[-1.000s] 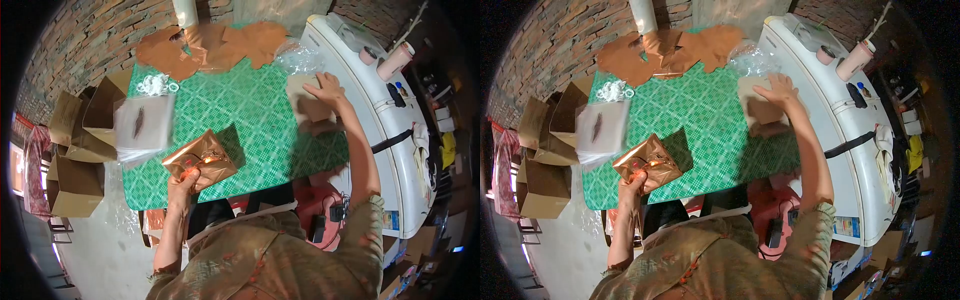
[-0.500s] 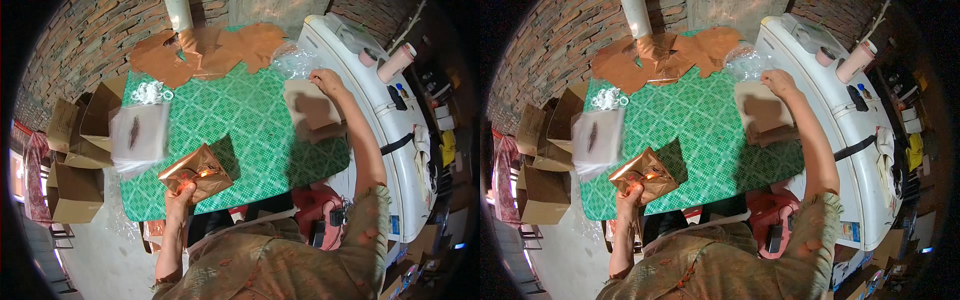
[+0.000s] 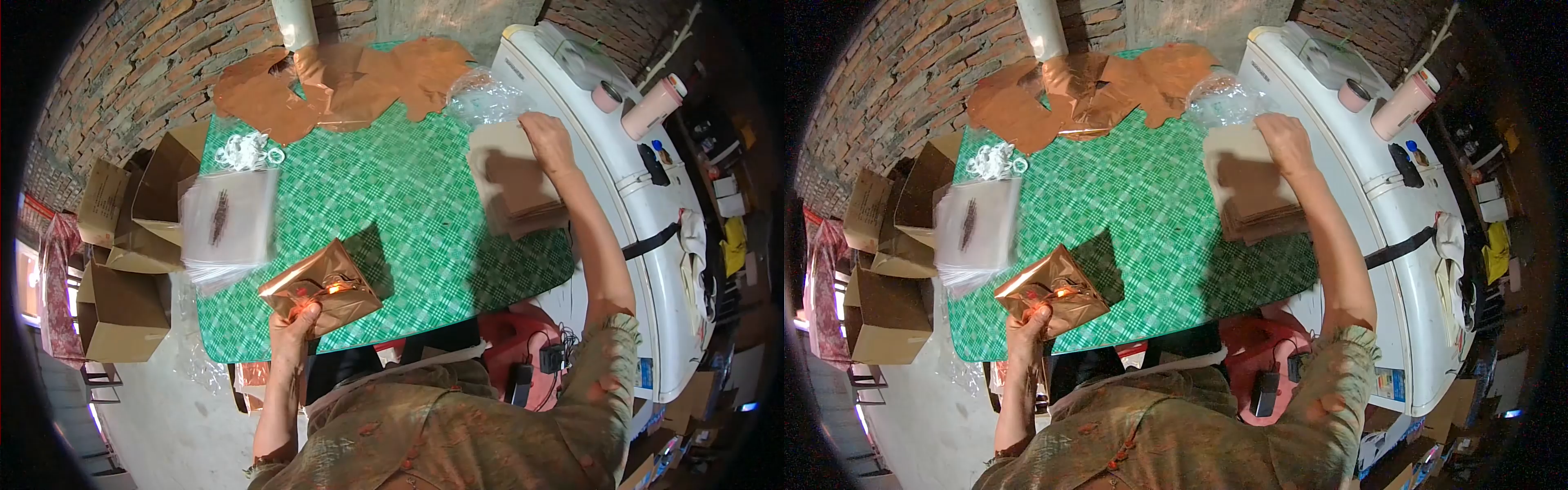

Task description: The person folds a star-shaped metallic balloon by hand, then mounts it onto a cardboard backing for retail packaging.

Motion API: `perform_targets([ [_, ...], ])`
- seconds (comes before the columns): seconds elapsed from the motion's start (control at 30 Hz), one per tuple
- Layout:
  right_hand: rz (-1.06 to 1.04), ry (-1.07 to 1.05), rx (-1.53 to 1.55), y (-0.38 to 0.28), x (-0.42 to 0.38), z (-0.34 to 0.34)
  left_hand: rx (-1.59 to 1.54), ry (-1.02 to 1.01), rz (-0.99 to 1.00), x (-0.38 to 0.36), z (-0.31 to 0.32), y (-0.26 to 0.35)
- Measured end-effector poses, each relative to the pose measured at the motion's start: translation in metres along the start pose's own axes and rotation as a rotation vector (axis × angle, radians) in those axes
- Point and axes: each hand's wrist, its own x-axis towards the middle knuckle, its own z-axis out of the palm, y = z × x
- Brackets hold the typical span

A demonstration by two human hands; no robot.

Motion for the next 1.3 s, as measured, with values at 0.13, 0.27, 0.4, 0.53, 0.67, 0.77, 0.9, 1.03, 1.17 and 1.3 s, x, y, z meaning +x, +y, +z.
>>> perform_targets([
  [0.13,0.015,0.005,0.008,0.0,0.005,-0.006,0.016,0.001,-0.011,0.0,-0.003,-0.001],
  [0.27,0.046,-0.022,0.15,-0.006,0.017,-0.021,0.009,-0.001,0.006,0.0,-0.001,-0.001],
  [0.4,0.203,-0.18,0.367,0.001,0.028,-0.032,-0.001,-0.007,0.021,-0.001,0.001,0.0],
  [0.53,0.322,-0.272,0.467,-0.001,0.04,-0.046,-0.025,-0.03,0.044,0.0,0.0,-0.002],
  [0.67,0.234,-0.285,0.379,0.007,0.032,-0.035,-0.008,-0.057,0.045,0.002,-0.007,-0.006],
  [0.77,0.234,-0.379,0.329,-0.001,0.026,-0.038,-0.014,-0.06,0.037,0.0,-0.003,-0.002],
  [0.9,0.232,-0.407,0.365,-0.012,0.025,-0.033,-0.012,-0.051,0.036,-0.001,-0.002,-0.002],
  [1.03,0.029,-0.328,0.135,-0.01,0.022,-0.016,-0.003,-0.054,0.044,0.002,-0.007,-0.006],
  [1.17,-0.074,-0.219,-0.029,-0.012,0.015,-0.008,0.032,-0.042,0.021,0.001,-0.006,-0.005],
  [1.3,-0.071,-0.095,0.005,-0.014,0.01,-0.003,0.028,-0.046,0.032,0.001,-0.006,-0.004],
])
